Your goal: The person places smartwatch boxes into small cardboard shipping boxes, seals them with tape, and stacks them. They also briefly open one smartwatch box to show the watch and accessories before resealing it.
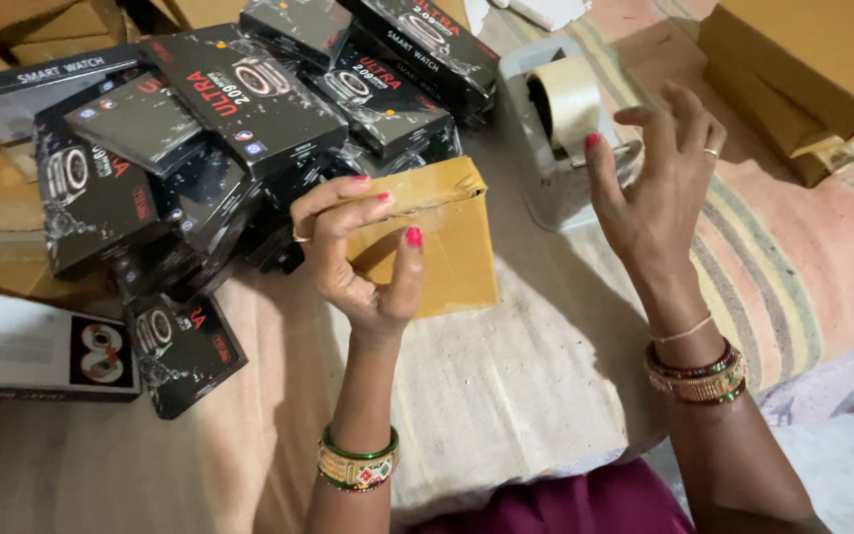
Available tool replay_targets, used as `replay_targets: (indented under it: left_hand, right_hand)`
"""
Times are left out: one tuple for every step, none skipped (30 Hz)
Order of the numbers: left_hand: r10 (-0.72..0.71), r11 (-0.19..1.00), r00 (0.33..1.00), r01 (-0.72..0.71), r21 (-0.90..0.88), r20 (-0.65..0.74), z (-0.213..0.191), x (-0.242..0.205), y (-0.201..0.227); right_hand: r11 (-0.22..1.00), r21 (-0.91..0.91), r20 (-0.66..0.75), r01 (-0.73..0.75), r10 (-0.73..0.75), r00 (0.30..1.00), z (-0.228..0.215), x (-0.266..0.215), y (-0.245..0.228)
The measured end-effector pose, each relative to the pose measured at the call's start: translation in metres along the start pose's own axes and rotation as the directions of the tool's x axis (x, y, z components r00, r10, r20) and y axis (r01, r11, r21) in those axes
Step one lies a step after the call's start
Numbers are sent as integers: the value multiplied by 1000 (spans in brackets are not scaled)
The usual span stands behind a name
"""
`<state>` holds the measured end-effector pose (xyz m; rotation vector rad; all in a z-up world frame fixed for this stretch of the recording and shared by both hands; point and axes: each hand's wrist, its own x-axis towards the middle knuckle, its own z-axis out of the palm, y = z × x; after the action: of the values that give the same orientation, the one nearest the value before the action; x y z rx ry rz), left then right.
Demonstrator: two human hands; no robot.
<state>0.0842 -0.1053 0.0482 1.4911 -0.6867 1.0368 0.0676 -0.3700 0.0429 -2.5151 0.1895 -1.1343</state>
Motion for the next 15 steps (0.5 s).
replay_targets:
  left_hand:
    - [-2, 1000, 1000, 2, -3, 4, 0, -1, 0]
    - [-4, 1000, 1000, 4, -7, 7, -1, -2, 0]
    - [-5, 1000, 1000, 5, -6, 4, 0, -3, -1]
    - [-5, 1000, 1000, 5, 3, 8, 0, -3, -1]
    - [-5, 1000, 1000, 5, 13, 13, -1, -3, -1]
    - [-6, 1000, 1000, 6, 23, 18, -1, -4, 0]
    - [-13, 1000, 1000, 12, 20, 12, -1, -4, 0]
    - [-19, 1000, 1000, 19, 17, 6, -1, -5, 1]
    - [-26, 1000, 1000, 26, 12, 5, -2, -5, 1]
    - [-20, 1000, 1000, 20, 11, 6, -3, -6, 2]
    - [-14, 1000, 1000, 14, 10, 7, -3, -6, 2]
    - [-8, 1000, 1000, 8, 9, 7, -3, -5, 2]
    - [-9, 1000, 1000, 9, 5, 8, -2, -4, 2]
    - [-10, 1000, 1000, 10, 0, 9, -2, -3, 1]
    - [-18, 1000, 1000, 18, -2, 10, -3, -3, 1]
  right_hand:
    - [1000, -13, 53, -22, 22, 998, 6, -1, 10]
    - [999, -26, 105, -43, 45, 993, 12, -1, 18]
    - [998, -37, 157, -56, 61, 986, 18, 1, 26]
    - [998, -12, 157, -59, 60, 986, 23, 1, 32]
    - [998, 13, 157, -62, 60, 986, 29, 2, 35]
    - [997, 38, 158, -66, 59, 986, 34, 5, 38]
    - [975, 140, 189, -174, 146, 971, 39, 9, 40]
    - [930, 237, 230, -280, 226, 947, 47, 15, 41]
    - [863, 325, 279, -386, 303, 911, 53, 15, 41]
    - [724, 577, 245, -378, 288, 926, 58, 12, 41]
    - [528, 781, 207, -332, 283, 937, 63, 11, 41]
    - [291, 922, 169, -254, 288, 943, 65, 8, 43]
    - [194, 953, 162, -234, 327, 931, 67, 8, 45]
    - [96, 973, 160, -208, 367, 916, 67, 7, 48]
    - [-2, 983, 168, -183, 406, 898, 67, 4, 49]
